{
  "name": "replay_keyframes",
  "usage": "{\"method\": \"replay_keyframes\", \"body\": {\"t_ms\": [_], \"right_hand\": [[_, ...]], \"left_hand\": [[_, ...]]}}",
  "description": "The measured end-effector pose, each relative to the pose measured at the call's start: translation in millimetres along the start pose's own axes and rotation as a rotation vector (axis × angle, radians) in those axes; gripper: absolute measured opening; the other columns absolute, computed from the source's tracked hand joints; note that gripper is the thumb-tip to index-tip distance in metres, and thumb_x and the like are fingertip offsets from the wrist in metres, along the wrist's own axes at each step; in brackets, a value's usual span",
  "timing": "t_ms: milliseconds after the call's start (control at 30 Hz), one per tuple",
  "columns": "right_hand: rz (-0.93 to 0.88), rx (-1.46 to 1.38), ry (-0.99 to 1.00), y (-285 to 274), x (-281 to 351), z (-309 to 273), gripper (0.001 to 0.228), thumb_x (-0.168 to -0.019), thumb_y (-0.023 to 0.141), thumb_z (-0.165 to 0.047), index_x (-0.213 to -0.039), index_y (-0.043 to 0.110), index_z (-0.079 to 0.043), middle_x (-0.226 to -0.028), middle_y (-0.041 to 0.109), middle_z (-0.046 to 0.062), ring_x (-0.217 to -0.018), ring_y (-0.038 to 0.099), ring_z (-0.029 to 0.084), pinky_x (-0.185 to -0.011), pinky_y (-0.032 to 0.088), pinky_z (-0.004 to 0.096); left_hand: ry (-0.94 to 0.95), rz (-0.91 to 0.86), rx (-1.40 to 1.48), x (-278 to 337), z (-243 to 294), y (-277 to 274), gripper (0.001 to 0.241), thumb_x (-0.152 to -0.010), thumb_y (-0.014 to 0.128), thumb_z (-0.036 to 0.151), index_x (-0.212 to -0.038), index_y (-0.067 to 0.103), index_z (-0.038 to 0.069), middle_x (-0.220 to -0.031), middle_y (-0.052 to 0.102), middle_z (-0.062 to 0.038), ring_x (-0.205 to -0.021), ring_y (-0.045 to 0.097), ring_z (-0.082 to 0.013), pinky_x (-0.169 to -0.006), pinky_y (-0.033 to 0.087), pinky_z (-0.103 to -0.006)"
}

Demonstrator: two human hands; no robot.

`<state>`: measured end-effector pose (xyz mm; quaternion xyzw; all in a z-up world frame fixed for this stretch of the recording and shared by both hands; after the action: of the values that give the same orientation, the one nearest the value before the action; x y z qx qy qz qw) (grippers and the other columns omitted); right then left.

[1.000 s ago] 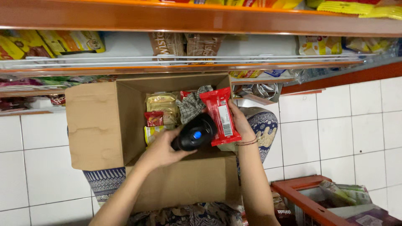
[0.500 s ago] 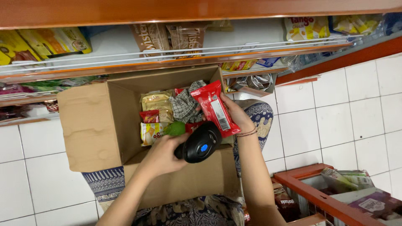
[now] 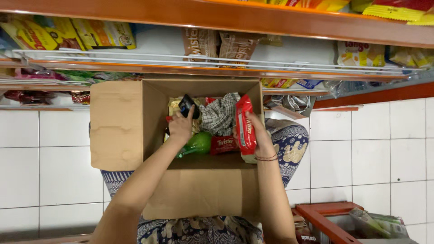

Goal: The person wipes down a store shelf with a cloth, then picks up snack items from a cardboard box on the floor, scans their barcodes with a handheld scanner, and places them onto the shelf.

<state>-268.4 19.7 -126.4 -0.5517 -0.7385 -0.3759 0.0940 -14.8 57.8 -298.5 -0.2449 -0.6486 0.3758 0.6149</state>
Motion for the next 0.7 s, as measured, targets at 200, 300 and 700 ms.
{"method": "replay_keyframes", "body": {"t_ms": [200,300,700], "right_hand": [[0.091,0.211,-0.199,29.0,1.0,-4.2,0.052,-0.105,0.058,-0.015,-0.155,0.047,-0.006,-0.132,0.065,0.007,-0.105,0.063,0.010,-0.089,0.054,0.027],[0.038,0.221,-0.281,45.1,10.5,-13.8,0.068,-0.099,0.060,0.002,-0.161,0.035,-0.008,-0.135,0.063,0.009,-0.113,0.062,0.014,-0.097,0.054,0.030],[0.072,0.330,-0.609,78.9,51.3,-50.4,0.102,-0.084,0.067,0.019,-0.163,0.012,-0.014,-0.146,0.053,0.014,-0.128,0.059,0.019,-0.105,0.053,0.034]], "left_hand": [[-0.004,0.155,-0.093,-21.5,-22.8,21.1,0.096,-0.094,0.065,0.016,-0.163,0.007,0.051,-0.148,0.042,-0.023,-0.125,0.052,-0.0369,-0.099,0.047,-0.0479],[-0.019,-0.004,-0.017,-0.4,-19.2,-9.5,0.102,-0.084,0.072,0.017,-0.163,0.011,0.038,-0.148,0.043,-0.023,-0.128,0.050,-0.0367,-0.101,0.046,-0.0473],[0.660,0.205,1.238,175.7,40.4,-203.2,0.059,-0.084,0.076,0.013,-0.138,0.054,0.001,-0.115,0.074,-0.017,-0.102,0.074,-0.0241,-0.091,0.057,-0.0356]]}}
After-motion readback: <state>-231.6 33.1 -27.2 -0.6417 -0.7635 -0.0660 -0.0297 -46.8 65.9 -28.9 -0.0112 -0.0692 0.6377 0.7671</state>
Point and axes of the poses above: each hand's wrist, its own x-axis away from the middle knuckle, its own y-axis out of the palm, z = x × y, the point moved 4 cm from there along -x, towards the middle knuckle
